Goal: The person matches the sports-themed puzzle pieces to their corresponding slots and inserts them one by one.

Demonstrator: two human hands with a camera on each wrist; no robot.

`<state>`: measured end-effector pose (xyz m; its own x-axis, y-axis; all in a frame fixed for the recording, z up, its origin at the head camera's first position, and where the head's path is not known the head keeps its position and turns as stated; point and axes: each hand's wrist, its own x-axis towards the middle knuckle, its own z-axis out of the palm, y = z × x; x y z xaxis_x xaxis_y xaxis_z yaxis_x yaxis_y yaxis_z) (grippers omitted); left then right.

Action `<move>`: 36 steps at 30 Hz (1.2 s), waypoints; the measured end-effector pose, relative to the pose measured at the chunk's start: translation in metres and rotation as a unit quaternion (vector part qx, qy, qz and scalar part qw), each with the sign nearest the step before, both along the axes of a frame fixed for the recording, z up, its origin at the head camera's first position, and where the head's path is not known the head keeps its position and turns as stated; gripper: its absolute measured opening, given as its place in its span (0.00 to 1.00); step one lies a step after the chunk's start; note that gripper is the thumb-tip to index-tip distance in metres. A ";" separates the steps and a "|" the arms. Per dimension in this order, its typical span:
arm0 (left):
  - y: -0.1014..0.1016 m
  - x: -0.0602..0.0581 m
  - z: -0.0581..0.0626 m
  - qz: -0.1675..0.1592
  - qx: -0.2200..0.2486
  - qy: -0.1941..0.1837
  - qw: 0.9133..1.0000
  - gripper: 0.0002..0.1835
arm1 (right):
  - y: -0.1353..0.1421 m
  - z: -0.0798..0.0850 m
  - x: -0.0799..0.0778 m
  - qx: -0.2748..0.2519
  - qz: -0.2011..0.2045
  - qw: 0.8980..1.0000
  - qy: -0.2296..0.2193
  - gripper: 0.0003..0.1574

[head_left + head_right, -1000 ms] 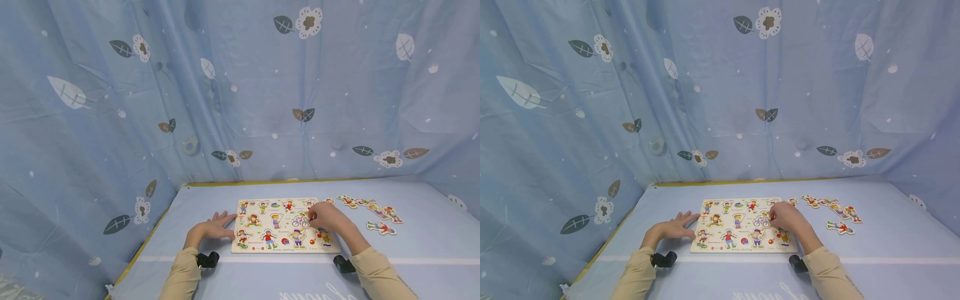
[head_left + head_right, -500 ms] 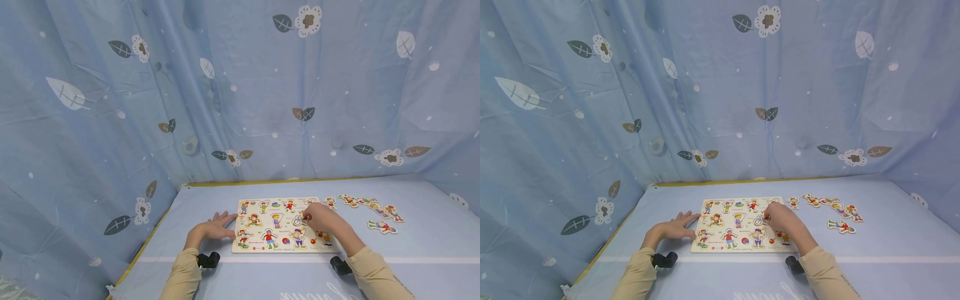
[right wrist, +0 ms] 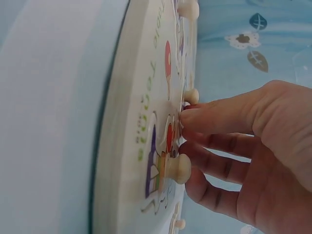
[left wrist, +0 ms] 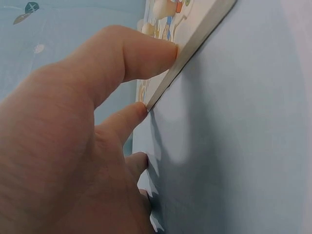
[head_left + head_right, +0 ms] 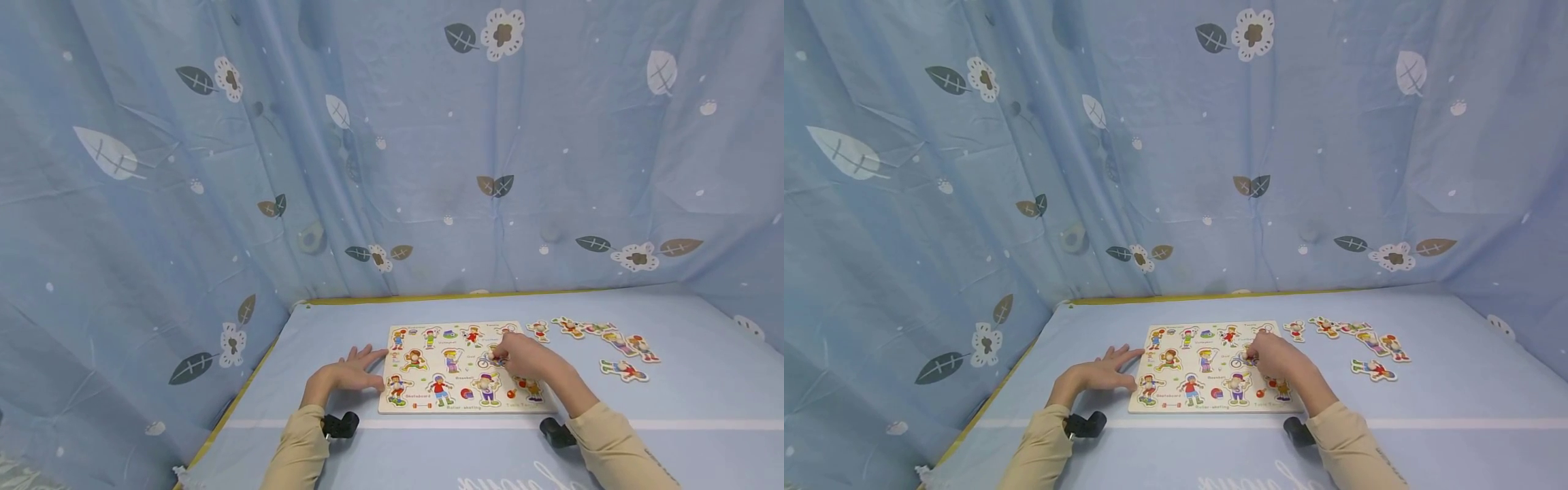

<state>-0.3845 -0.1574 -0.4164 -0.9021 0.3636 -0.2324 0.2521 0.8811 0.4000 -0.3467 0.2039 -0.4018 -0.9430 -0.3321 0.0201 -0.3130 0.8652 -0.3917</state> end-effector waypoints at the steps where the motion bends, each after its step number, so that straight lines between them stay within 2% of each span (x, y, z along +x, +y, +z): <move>1: 0.000 0.000 0.000 0.000 0.001 -0.001 1.000 0.48 | 0.000 0.000 0.000 -0.002 -0.002 1.000 0.000 0.23; 9: 0.001 0.000 -0.004 -0.003 0.003 -0.002 1.000 0.48 | 0.003 -0.003 0.001 -0.006 -0.003 1.000 -0.002 0.20; 13: 0.002 0.000 -0.005 -0.004 0.003 0.000 1.000 0.47 | 0.004 -0.001 0.003 -0.007 -0.016 1.000 -0.004 0.20; 18: 0.004 0.000 -0.004 -0.003 0.004 0.000 1.000 0.47 | 0.010 0.004 0.003 -0.007 -0.026 0.999 0.017 0.15; 22: 0.005 0.001 -0.004 -0.003 0.004 0.000 1.000 0.47 | 0.020 0.008 0.003 -0.011 -0.022 0.999 0.044 0.13; 28: 0.005 0.003 -0.005 -0.003 0.002 0.000 1.000 0.47 | 0.036 0.019 0.006 -0.015 -0.026 0.998 0.048 0.11; 36: 0.005 0.003 -0.005 0.002 0.001 0.005 1.000 0.47 | 0.065 0.032 0.008 -0.024 -0.063 0.997 0.046 0.12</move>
